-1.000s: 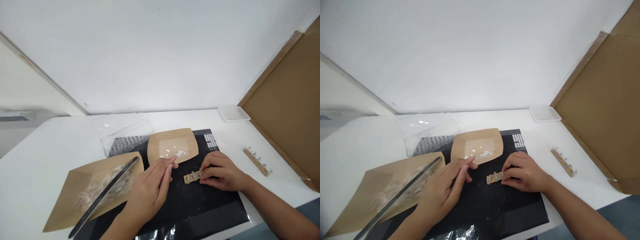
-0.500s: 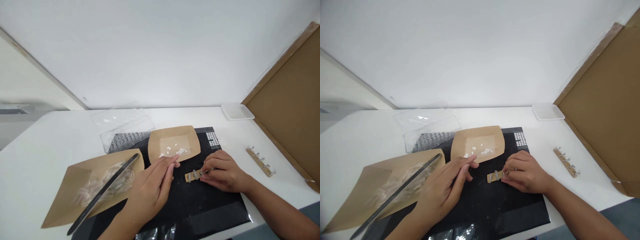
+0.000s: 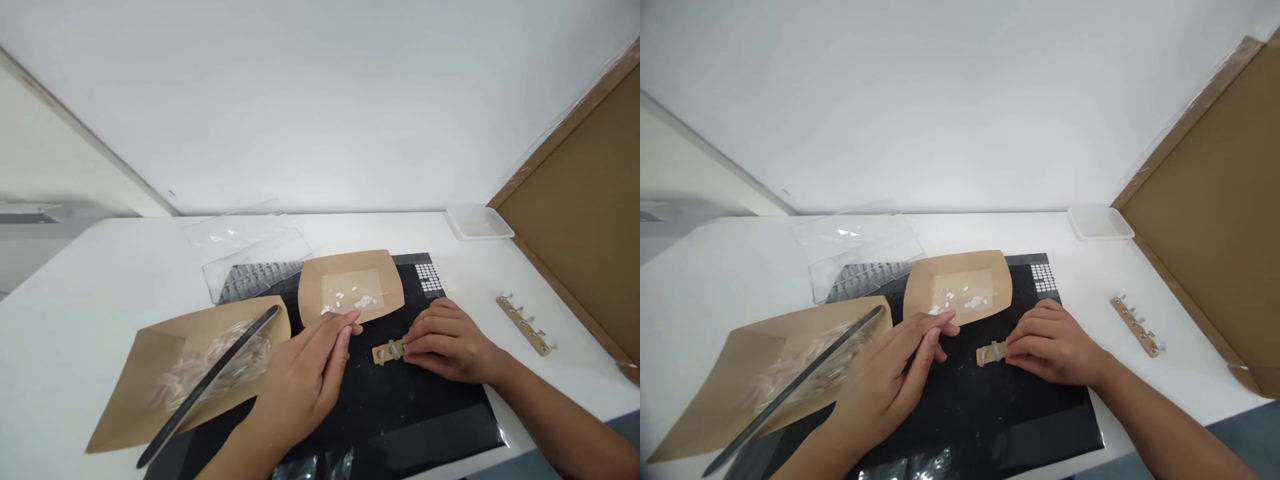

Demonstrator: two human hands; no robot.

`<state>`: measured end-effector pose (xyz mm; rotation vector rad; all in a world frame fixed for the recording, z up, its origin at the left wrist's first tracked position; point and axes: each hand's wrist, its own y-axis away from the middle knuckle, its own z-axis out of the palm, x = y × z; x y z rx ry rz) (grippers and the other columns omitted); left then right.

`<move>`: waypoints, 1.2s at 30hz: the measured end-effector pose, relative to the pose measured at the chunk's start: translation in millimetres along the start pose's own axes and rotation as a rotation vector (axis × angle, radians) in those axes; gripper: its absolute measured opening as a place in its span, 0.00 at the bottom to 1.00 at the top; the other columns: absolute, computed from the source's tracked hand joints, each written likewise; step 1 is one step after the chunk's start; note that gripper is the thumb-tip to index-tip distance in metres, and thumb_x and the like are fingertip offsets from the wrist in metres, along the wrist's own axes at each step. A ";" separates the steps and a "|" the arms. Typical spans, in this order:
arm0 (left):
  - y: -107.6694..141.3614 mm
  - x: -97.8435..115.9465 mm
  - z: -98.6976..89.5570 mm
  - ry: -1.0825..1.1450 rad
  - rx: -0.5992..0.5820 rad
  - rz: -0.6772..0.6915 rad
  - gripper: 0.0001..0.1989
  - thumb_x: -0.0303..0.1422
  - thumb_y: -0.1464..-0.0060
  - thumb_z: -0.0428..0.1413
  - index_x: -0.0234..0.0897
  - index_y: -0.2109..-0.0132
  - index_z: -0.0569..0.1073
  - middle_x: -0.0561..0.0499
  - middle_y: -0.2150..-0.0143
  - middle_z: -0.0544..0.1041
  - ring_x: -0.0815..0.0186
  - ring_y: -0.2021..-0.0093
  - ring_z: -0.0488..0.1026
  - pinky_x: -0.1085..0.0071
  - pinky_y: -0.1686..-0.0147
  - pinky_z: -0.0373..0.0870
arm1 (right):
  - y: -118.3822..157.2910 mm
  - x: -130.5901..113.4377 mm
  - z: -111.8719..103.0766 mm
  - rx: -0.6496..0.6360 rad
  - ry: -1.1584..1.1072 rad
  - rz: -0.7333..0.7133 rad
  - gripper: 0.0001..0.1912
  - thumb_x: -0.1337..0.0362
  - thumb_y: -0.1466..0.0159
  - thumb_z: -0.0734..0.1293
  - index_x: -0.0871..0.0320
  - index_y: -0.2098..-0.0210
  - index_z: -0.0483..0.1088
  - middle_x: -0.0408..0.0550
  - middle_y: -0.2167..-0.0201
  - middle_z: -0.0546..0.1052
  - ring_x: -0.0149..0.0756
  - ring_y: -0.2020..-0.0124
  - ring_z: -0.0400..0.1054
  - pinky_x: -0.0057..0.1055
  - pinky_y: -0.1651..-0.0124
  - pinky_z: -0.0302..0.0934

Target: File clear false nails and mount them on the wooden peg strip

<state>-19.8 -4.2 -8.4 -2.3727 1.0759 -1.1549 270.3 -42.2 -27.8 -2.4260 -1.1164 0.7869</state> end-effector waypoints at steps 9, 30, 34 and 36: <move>-0.4 -1.2 -0.3 -0.015 0.003 0.002 0.15 0.25 0.28 0.49 0.37 0.39 0.73 0.49 0.55 0.83 0.71 0.66 0.79 0.72 0.58 0.79 | 3.9 1.1 2.8 -0.010 0.043 -0.010 0.06 0.68 0.33 0.76 0.54 0.61 0.75 0.39 0.64 0.84 0.31 0.58 0.79 0.36 0.53 0.63; 0.6 -0.5 -1.5 -0.050 0.030 -0.014 0.15 0.27 0.28 0.50 0.38 0.40 0.75 0.48 0.56 0.84 0.64 0.58 0.83 0.66 0.52 0.81 | 2.8 -14.4 3.4 -0.086 0.242 0.061 0.09 0.69 0.31 0.72 0.53 0.67 0.71 0.37 0.69 0.81 0.33 0.61 0.77 0.39 0.52 0.57; 0.2 -2.6 -0.7 -0.049 0.033 -0.011 0.15 0.26 0.28 0.50 0.38 0.40 0.74 0.47 0.54 0.84 0.64 0.56 0.83 0.66 0.51 0.80 | 2.4 -14.1 4.2 -0.080 0.245 0.058 0.07 0.68 0.30 0.72 0.53 0.65 0.72 0.38 0.70 0.80 0.34 0.61 0.75 0.40 0.54 0.57; 0.2 -3.3 -0.4 -0.040 0.032 -0.010 0.16 0.26 0.28 0.50 0.38 0.39 0.74 0.47 0.53 0.84 0.64 0.56 0.83 0.66 0.52 0.80 | 3.2 -13.9 5.2 -0.077 0.227 0.059 0.07 0.69 0.30 0.72 0.54 0.64 0.72 0.39 0.70 0.81 0.35 0.62 0.74 0.40 0.55 0.58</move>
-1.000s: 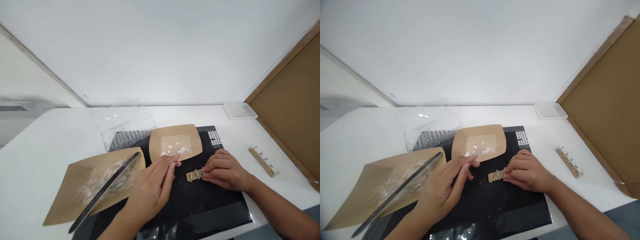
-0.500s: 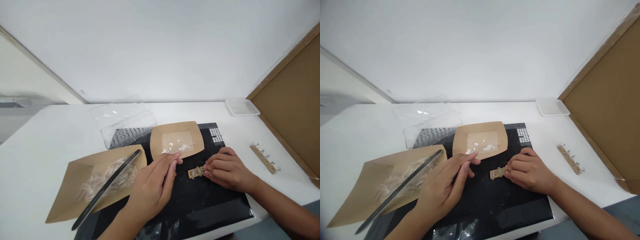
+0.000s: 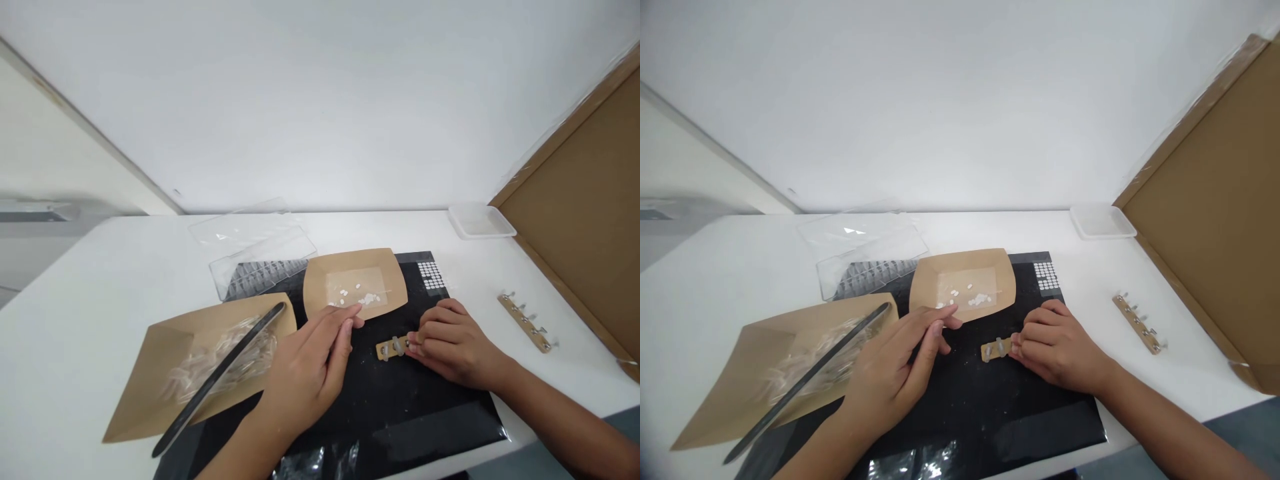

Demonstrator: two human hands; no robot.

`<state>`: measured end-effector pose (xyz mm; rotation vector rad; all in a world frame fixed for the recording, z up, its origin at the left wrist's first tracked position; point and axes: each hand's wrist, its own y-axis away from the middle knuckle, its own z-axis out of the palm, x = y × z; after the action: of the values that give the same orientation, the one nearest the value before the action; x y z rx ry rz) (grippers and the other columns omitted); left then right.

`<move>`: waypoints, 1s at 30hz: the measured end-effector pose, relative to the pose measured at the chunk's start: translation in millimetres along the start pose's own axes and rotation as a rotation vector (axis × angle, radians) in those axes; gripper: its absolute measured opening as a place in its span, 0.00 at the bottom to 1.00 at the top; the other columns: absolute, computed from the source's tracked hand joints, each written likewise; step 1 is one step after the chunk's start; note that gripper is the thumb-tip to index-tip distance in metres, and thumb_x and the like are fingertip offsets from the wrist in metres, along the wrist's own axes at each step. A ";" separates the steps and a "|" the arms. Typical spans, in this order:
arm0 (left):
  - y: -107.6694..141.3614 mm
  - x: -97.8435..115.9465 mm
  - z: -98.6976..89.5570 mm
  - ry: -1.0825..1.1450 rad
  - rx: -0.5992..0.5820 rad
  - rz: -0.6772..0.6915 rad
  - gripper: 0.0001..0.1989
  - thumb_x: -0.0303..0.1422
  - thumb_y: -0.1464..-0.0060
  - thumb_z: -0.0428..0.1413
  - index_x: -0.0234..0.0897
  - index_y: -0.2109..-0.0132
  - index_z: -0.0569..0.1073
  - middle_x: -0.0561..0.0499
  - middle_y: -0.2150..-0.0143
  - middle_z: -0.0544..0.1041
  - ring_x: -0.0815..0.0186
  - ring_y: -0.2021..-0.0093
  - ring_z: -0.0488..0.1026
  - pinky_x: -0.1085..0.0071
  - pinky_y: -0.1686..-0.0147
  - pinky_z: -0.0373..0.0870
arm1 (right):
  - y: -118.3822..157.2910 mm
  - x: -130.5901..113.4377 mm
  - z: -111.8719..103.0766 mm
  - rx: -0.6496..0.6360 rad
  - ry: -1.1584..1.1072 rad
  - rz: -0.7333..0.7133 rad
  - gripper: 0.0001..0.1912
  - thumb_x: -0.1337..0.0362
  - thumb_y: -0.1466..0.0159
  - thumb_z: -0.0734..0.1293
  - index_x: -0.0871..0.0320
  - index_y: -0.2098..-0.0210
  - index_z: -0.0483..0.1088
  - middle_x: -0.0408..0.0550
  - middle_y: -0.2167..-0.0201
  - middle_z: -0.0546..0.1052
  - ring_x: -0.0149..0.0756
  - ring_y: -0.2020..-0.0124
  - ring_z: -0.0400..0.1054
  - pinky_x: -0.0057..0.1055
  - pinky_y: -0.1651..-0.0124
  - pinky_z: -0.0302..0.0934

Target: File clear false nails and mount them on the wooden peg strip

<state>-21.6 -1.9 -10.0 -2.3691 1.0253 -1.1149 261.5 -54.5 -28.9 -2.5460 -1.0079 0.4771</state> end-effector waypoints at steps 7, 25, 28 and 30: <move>1.0 0.6 -0.6 0.017 -0.003 -0.012 0.16 0.26 0.29 0.50 0.39 0.39 0.74 0.48 0.54 0.84 0.65 0.60 0.82 0.68 0.55 0.80 | 5.0 1.7 2.7 0.044 -0.066 -0.003 0.05 0.69 0.31 0.73 0.54 0.59 0.74 0.44 0.66 0.83 0.38 0.60 0.76 0.38 0.56 0.65; -3.3 2.2 -0.3 0.003 -0.009 0.055 0.09 0.28 0.28 0.52 0.37 0.50 0.77 0.49 0.58 0.83 0.68 0.65 0.81 0.72 0.60 0.79 | -1.2 9.1 0.5 0.115 -0.256 0.034 0.12 0.60 0.35 0.78 0.54 0.60 0.73 0.44 0.62 0.83 0.34 0.61 0.77 0.36 0.55 0.66; -2.6 -0.4 2.0 -0.008 0.002 0.114 0.08 0.28 0.30 0.55 0.37 0.50 0.79 0.49 0.56 0.84 0.66 0.59 0.83 0.72 0.56 0.80 | -0.8 8.7 -0.1 0.158 -0.296 0.062 0.12 0.59 0.36 0.79 0.54 0.60 0.73 0.47 0.59 0.83 0.36 0.58 0.77 0.37 0.52 0.67; -2.0 -2.0 3.7 -0.012 0.026 0.156 0.06 0.28 0.31 0.58 0.37 0.52 0.80 0.50 0.58 0.85 0.66 0.58 0.83 0.72 0.55 0.81 | 0.5 9.1 -0.5 0.165 -0.320 0.092 0.14 0.58 0.37 0.79 0.54 0.58 0.74 0.48 0.57 0.83 0.39 0.56 0.77 0.38 0.51 0.69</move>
<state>-18.6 1.0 -12.4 -2.2294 1.1618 -1.0492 268.3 -48.6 -30.3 -2.4218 -0.9131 0.9769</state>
